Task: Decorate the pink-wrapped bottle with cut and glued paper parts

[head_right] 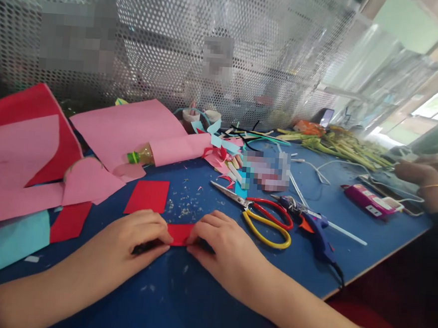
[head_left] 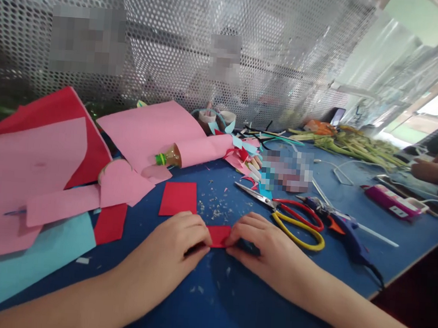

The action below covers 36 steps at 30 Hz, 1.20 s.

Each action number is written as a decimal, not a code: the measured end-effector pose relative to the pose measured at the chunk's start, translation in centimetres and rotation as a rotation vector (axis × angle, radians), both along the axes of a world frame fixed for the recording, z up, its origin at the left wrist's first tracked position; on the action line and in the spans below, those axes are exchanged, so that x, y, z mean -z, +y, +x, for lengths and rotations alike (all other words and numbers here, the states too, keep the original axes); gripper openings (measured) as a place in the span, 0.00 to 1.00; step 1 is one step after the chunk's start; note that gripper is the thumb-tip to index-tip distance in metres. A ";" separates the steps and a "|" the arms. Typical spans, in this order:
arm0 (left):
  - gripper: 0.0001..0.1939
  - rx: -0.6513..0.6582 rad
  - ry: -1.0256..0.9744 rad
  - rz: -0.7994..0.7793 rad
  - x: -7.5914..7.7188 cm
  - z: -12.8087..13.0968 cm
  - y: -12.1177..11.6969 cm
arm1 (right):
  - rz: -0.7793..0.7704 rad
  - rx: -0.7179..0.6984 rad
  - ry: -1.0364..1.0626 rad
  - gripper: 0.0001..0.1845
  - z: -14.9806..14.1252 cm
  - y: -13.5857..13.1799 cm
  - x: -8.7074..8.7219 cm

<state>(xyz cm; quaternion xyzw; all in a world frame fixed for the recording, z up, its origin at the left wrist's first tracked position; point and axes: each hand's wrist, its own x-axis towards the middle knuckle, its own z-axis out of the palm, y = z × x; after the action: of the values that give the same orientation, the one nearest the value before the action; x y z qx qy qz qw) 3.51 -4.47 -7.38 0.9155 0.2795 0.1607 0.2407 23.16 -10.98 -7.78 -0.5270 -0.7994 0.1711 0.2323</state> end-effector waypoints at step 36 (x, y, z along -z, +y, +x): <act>0.13 0.143 0.201 0.055 -0.5 -0.5 0.5 | -0.007 0.049 -0.047 0.07 -0.9 0.3 -0.1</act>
<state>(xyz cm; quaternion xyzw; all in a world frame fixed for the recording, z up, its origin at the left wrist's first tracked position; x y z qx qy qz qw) 3.02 -3.94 -6.85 0.9508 0.2317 0.0584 0.1970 22.27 -10.69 -7.72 -0.5513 -0.7908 0.1558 0.2156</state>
